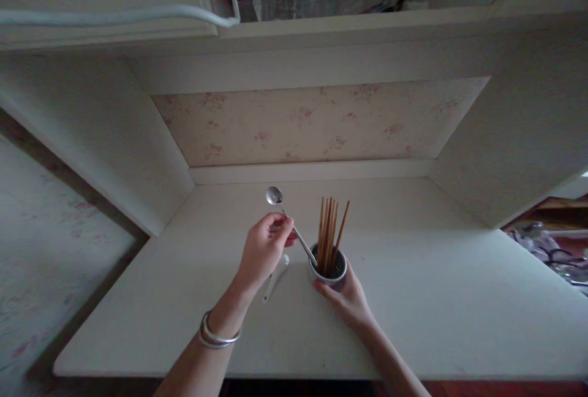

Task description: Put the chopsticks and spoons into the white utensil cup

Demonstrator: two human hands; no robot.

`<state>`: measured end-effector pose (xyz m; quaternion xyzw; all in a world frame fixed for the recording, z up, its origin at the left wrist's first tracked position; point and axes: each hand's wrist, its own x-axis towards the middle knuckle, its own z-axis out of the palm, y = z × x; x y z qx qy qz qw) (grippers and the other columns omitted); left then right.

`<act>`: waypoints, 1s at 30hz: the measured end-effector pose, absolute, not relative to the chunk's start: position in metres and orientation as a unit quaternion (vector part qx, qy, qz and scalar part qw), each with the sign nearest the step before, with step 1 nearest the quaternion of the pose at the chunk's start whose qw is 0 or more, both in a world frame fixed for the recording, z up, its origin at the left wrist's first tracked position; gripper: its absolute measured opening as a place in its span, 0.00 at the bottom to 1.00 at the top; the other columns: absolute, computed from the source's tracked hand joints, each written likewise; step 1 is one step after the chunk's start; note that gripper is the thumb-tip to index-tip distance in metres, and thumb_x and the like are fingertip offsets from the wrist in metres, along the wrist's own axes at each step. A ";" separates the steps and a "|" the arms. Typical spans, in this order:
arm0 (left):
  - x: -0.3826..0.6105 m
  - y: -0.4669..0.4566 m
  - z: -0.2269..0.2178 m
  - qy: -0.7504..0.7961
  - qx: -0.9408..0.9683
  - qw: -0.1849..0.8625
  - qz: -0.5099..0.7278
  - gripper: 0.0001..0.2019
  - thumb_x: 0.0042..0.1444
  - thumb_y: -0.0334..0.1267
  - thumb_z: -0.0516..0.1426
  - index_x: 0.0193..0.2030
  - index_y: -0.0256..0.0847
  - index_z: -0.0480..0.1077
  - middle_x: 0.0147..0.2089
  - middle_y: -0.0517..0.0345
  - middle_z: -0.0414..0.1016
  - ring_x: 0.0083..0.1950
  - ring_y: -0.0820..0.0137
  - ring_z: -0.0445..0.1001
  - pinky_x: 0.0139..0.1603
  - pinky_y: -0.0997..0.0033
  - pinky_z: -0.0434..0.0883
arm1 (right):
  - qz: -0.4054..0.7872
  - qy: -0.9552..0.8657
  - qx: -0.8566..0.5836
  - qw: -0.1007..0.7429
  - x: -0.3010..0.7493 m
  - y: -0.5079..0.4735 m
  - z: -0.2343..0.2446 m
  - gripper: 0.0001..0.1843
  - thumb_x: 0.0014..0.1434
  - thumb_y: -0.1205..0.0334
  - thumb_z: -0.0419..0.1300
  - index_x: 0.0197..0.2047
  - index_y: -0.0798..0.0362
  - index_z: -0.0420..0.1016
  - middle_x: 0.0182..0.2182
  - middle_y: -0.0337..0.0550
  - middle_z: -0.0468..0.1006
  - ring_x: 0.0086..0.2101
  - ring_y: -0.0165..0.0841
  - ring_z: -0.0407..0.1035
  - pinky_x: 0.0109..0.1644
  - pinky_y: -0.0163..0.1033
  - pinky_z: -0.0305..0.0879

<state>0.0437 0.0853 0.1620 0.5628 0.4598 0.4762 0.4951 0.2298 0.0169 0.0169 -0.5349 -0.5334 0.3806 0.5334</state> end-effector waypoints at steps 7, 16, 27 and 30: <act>0.075 0.087 0.138 0.481 0.720 0.312 0.390 0.10 0.61 0.42 0.56 0.35 0.41 0.75 0.34 0.56 0.82 0.34 0.69 0.81 0.37 0.75 0.74 | 0.367 -0.532 -0.549 0.531 0.229 0.017 0.013 0.41 0.51 0.52 0.70 0.64 0.49 0.59 0.57 0.52 0.73 0.56 0.47 0.69 0.61 0.55 0.63; 0.078 0.085 0.107 0.507 0.754 0.270 0.319 0.08 0.60 0.39 0.56 0.37 0.41 0.77 0.39 0.56 0.82 0.36 0.69 0.79 0.41 0.71 0.72 | 0.350 -0.538 -0.561 0.523 0.230 0.017 0.016 0.40 0.51 0.54 0.69 0.64 0.50 0.60 0.57 0.52 0.74 0.55 0.47 0.69 0.60 0.54 0.65; 0.071 0.074 0.084 0.481 0.662 0.430 0.380 0.12 0.62 0.46 0.54 0.43 0.41 0.73 0.42 0.53 0.80 0.41 0.66 0.79 0.43 0.69 0.75 | 0.360 -0.533 -0.563 0.520 0.229 0.017 0.015 0.40 0.51 0.54 0.70 0.64 0.49 0.60 0.57 0.51 0.74 0.55 0.46 0.70 0.60 0.53 0.64; 0.066 0.063 0.064 0.463 0.586 0.514 0.422 0.12 0.62 0.36 0.51 0.48 0.41 0.72 0.49 0.51 0.79 0.47 0.65 0.79 0.48 0.65 0.75 | 0.359 -0.527 -0.571 0.516 0.230 0.017 0.014 0.41 0.49 0.53 0.70 0.64 0.50 0.61 0.55 0.51 0.76 0.54 0.48 0.71 0.59 0.54 0.65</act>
